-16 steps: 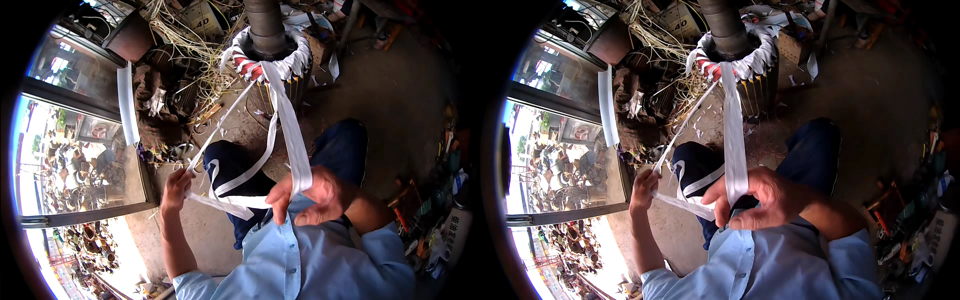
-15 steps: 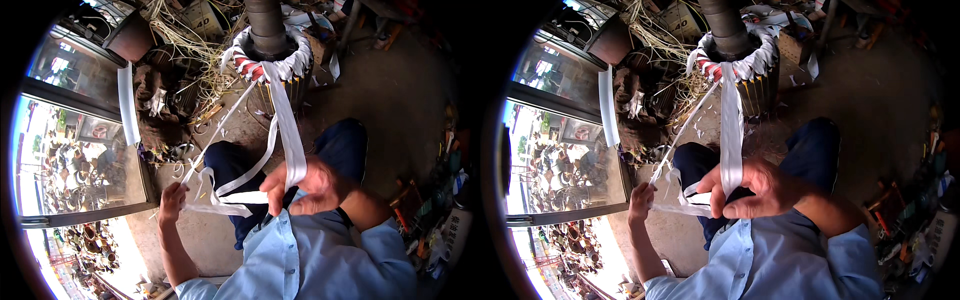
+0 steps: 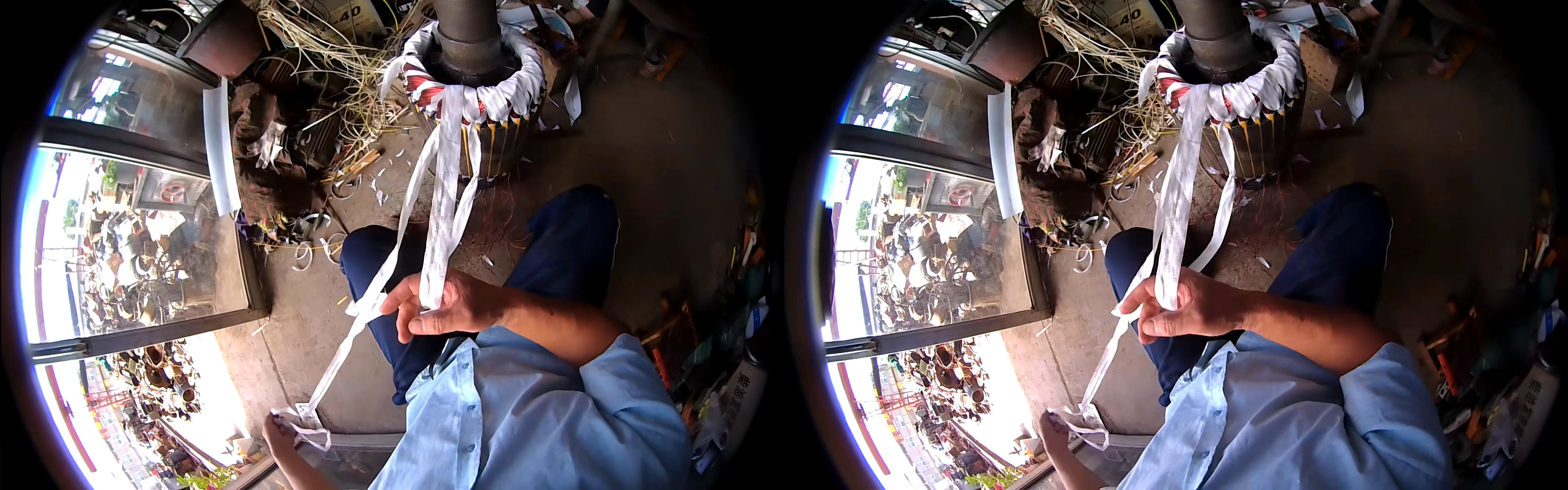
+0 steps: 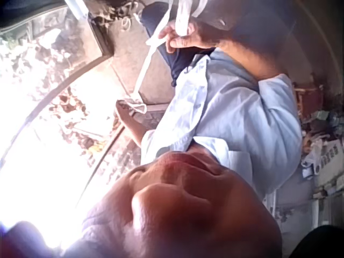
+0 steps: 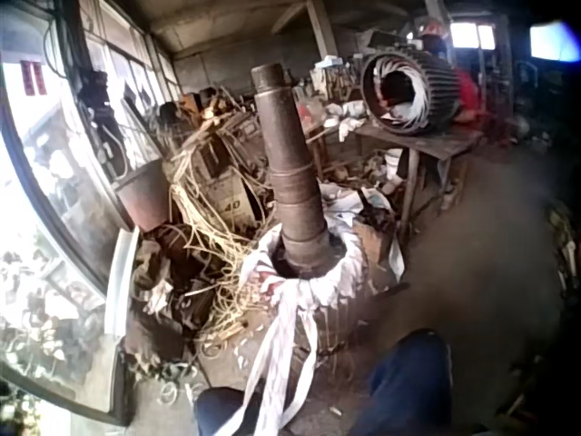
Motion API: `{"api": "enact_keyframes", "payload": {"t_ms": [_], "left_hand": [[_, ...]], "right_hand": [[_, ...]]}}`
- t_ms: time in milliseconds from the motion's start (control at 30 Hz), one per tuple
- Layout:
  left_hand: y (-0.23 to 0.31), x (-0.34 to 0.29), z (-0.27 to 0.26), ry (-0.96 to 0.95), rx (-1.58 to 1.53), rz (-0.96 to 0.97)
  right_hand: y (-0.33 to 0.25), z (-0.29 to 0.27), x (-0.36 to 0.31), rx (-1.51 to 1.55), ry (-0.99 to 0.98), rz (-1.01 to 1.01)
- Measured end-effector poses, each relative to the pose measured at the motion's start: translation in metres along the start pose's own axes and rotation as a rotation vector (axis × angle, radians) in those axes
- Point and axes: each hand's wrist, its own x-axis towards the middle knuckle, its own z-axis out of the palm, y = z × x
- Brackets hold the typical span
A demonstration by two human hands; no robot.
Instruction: The person wraps white tape around the copper wire coils of an electric motor stator and laces them to secure the windings.
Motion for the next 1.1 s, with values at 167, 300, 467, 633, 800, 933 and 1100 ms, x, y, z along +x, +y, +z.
{"api": "enact_keyframes", "payload": {"t_ms": [167,300,467,633,800,933,1100], "left_hand": [[0.083,-0.096,0.294,-0.801,0.019,0.119],[0.111,-0.222,0.457,-1.209,0.191,0.324],[0.087,-0.3,0.576,-1.387,0.419,0.398],[0.074,-0.328,0.58,-1.508,0.485,0.288],[0.103,-0.261,0.499,-1.414,0.45,0.582],[0.119,-0.195,0.382,-1.025,0.689,0.705],[0.07,-0.005,0.157,-0.285,0.991,0.568]], "right_hand": [[0.0,0.022,-0.038,-0.333,-0.067,0.005],[-0.009,0.046,-0.073,-0.305,-0.028,0.069],[-0.007,0.07,-0.105,-0.33,0.045,-0.037],[-0.011,0.081,-0.111,-0.315,0.112,-0.096],[-0.041,0.063,-0.093,-0.319,0.099,-0.127],[-0.06,0.033,-0.063,-0.183,0.076,-0.207],[-0.064,0.003,-0.02,-0.05,0.109,-0.224]]}}
